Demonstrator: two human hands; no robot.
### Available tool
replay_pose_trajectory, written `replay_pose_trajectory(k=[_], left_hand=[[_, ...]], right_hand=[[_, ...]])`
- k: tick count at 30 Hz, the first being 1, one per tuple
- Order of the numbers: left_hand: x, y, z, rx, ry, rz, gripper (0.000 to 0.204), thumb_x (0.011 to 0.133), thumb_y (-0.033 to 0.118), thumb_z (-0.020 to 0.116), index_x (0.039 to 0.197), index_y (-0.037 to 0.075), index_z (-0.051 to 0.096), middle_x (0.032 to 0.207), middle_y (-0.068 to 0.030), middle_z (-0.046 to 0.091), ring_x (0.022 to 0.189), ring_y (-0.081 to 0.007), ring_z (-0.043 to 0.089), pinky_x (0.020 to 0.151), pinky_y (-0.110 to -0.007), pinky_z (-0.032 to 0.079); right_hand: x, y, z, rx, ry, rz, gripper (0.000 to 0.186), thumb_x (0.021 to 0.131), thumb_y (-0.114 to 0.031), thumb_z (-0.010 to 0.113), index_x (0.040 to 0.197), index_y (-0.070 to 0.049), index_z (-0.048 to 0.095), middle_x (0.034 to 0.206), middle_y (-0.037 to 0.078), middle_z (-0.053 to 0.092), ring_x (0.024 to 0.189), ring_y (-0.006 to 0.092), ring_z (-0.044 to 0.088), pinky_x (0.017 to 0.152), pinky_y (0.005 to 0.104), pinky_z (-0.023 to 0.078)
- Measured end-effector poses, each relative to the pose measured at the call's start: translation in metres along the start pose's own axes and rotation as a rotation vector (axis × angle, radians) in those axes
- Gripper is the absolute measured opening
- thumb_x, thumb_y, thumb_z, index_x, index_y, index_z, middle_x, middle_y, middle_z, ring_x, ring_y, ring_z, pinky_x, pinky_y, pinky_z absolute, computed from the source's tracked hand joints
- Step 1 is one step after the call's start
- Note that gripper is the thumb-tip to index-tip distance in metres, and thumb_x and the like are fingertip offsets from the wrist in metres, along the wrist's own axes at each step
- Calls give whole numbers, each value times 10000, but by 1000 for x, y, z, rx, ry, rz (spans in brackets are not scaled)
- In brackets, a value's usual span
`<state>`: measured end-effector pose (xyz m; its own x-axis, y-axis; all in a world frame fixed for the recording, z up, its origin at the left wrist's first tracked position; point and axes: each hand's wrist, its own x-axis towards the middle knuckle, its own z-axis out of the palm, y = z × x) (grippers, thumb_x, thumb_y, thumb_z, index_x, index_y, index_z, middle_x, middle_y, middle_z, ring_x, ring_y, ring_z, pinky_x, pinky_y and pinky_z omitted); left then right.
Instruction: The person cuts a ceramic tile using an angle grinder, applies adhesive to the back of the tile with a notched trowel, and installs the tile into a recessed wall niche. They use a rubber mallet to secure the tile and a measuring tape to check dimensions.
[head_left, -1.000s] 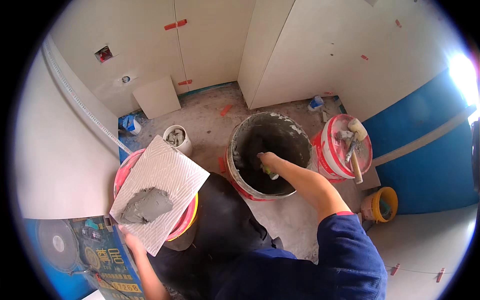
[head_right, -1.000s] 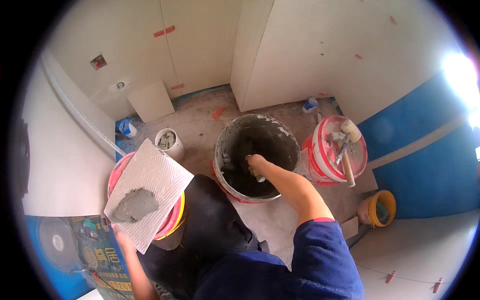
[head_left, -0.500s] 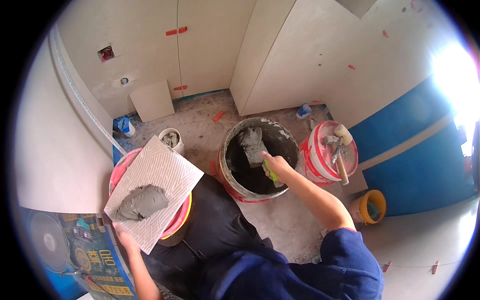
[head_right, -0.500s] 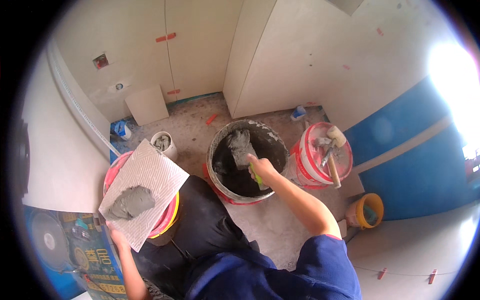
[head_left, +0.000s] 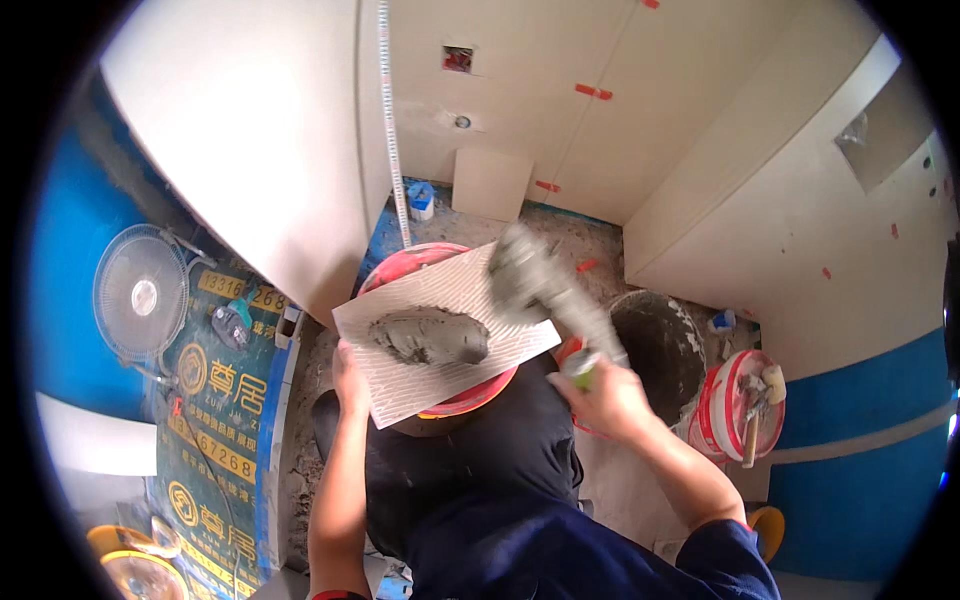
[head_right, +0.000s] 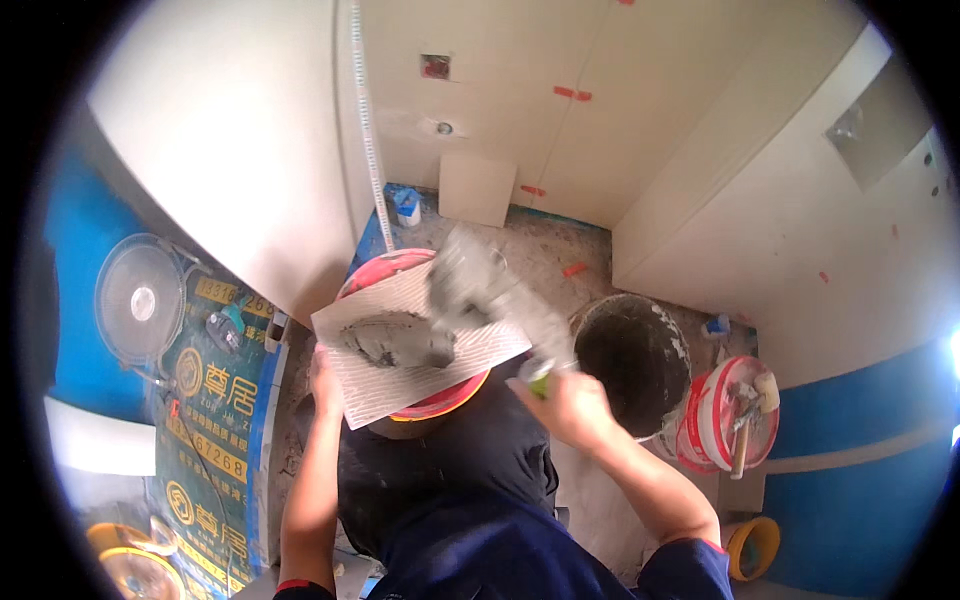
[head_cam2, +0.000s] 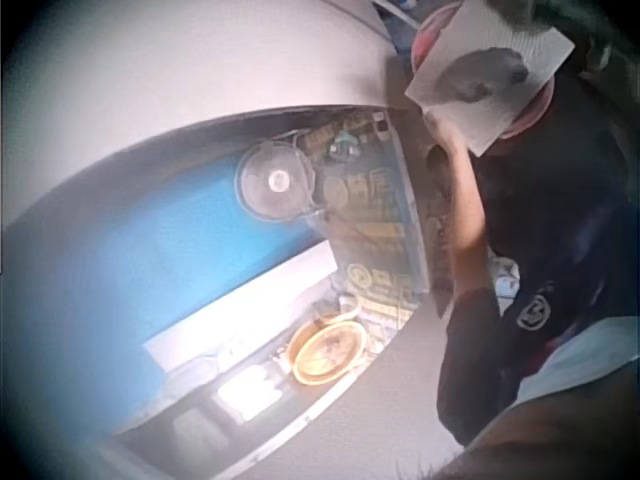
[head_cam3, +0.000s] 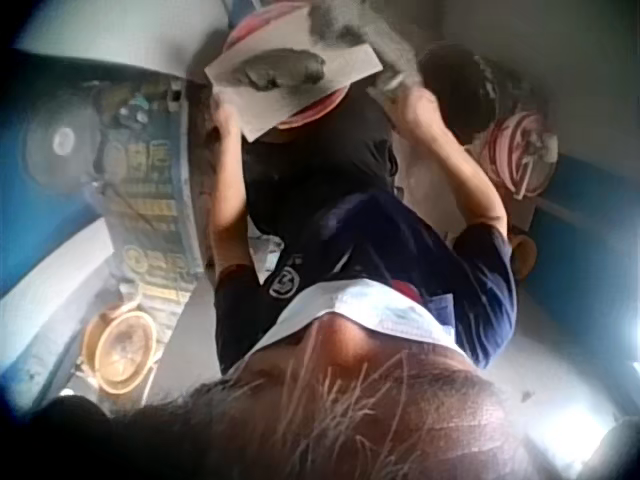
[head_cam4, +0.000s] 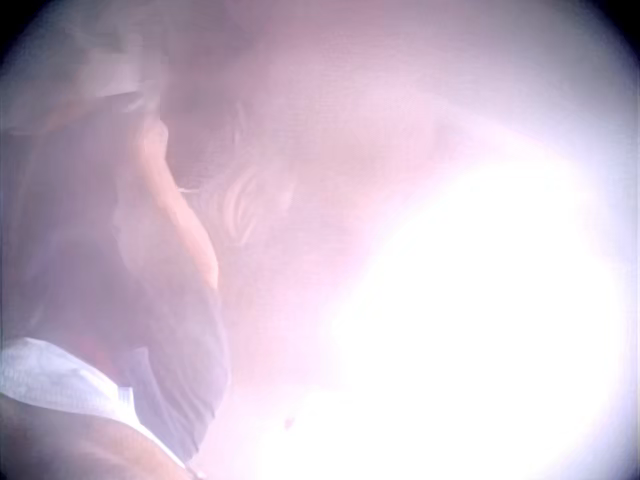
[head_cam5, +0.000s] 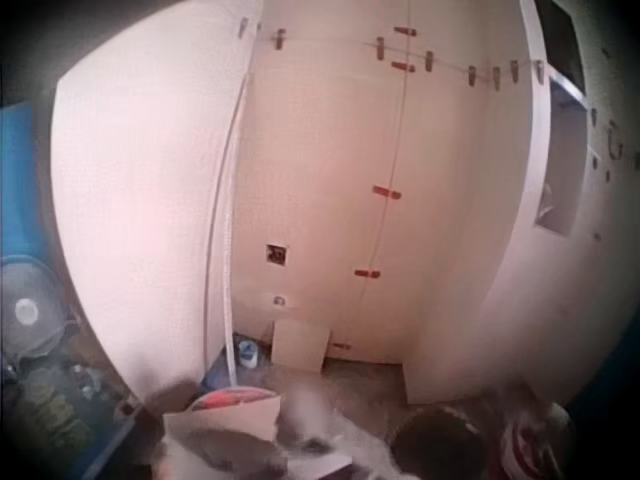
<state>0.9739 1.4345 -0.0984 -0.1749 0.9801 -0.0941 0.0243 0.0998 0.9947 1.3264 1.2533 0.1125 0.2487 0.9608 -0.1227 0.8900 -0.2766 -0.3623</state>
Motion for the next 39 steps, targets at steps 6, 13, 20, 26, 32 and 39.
replay_pose_trajectory(k=[6, 13, 20, 26, 32, 39], left_hand=[[-8, 9, 11, 160, 84, 80, 476, 1072, 401, 378, 1154, -22, 580, 1070, -216, 635, 1002, -327, 614, 911, -405, 453], [-15, 22, 9, 33, 132, -13, 459, 1068, 400, 412, 1169, -18, 573, 1075, -161, 639, 1001, -258, 593, 924, -371, 441], [-13, 9, 17, -171, 111, -78, 544, 1065, 461, 386, 1241, -29, 544, 1174, -155, 599, 1086, -222, 545, 985, -354, 401], [-17, 23, 15, -526, 59, -180, 538, 1063, 447, 389, 1289, -17, 540, 1222, -126, 581, 1135, -193, 518, 1012, -338, 382], [-8, 18, 1, -471, -52, -95, 430, 1026, 303, 543, 1326, -4, 561, 1202, -66, 610, 1086, -144, 543, 980, -301, 401], [-7, 29, -2, -738, -85, -252, 345, 997, 165, 583, 1282, -28, 591, 1226, -81, 633, 1133, -154, 575, 1000, -304, 423]], right_hand=[[9, -34, 5, -230, -57, -160, 507, 838, -433, 700, 1055, 18, 617, 713, 219, 680, 683, 380, 706, 677, 460, 577], [-6, -53, -44, 156, 43, -337, 375, 944, -328, 614, 1030, 32, 557, 756, 217, 599, 641, 341, 660, 601, 428, 537], [17, -76, 0, 1140, -772, 644, 526, 1032, -566, 378, 951, -61, 498, 706, 17, 455, 552, 125, 467, 524, 320, 447], [27, -126, 2, 731, -875, 511, 575, 1015, -595, 395, 982, -32, 508, 721, 57, 508, 580, 175, 529, 569, 361, 484], [38, -154, -17, -227, -692, 1, 609, 1021, -524, 436, 1124, 69, 527, 872, 305, 651, 822, 423, 675, 768, 486, 527], [63, -121, -34, -394, -542, 26, 647, 994, -525, 479, 1135, 105, 531, 954, 359, 654, 939, 472, 671, 826, 524, 528]])
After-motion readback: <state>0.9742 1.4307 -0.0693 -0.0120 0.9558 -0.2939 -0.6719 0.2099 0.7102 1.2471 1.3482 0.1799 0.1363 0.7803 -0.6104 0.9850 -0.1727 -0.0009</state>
